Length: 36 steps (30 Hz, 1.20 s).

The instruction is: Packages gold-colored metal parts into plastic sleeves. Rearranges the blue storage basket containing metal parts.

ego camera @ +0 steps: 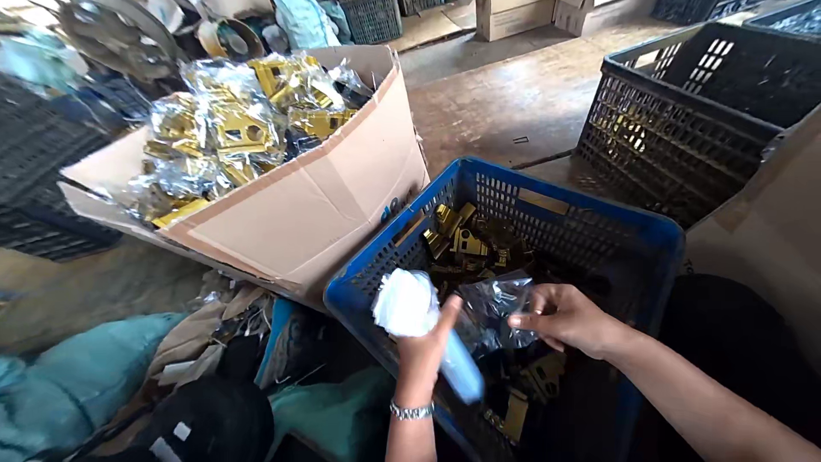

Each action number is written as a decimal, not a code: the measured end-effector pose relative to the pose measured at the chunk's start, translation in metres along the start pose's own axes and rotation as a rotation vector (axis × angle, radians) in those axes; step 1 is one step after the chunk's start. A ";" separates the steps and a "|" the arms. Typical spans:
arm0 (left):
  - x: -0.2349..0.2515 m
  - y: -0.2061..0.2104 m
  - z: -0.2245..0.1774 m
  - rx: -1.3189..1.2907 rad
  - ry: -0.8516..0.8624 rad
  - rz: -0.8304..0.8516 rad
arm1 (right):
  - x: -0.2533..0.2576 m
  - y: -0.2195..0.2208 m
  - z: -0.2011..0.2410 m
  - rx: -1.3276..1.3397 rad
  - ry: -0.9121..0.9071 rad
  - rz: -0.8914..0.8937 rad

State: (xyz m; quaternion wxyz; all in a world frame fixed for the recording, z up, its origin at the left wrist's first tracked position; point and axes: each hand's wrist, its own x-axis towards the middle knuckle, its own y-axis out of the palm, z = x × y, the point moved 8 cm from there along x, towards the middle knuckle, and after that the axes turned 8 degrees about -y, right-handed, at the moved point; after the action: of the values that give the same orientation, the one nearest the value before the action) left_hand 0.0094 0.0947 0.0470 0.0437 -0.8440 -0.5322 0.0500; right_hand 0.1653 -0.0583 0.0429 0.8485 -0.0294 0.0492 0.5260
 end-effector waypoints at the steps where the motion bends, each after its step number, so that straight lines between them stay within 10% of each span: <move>1: -0.013 0.013 -0.002 -0.083 -0.055 0.123 | 0.004 0.010 0.004 -0.105 -0.049 0.057; 4: -0.034 0.038 0.004 -0.244 -0.098 0.365 | 0.016 0.048 0.020 -0.284 -0.157 0.395; 12: 0.011 -0.025 -0.003 0.103 0.213 -0.242 | 0.146 0.046 -0.028 0.088 0.047 0.309; 20: 0.039 -0.059 0.009 0.022 0.249 -0.549 | 0.255 0.103 -0.049 -0.294 0.058 0.513; 26: 0.032 -0.076 0.020 -0.336 0.119 -0.587 | 0.275 0.050 -0.080 -0.247 0.146 -0.294; 33: 0.011 -0.070 0.012 -0.310 0.131 -0.429 | 0.277 0.045 -0.103 -0.440 0.129 -0.324; 36: 0.012 -0.063 0.000 -0.288 0.186 -0.358 | 0.234 0.023 -0.132 -0.117 0.365 -0.400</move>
State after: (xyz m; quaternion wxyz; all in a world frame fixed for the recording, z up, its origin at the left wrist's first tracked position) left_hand -0.0424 0.1324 0.0542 -0.0201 -0.7346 -0.6687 -0.1128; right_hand 0.2414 0.1464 -0.1152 0.9095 -0.1817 0.1639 0.3360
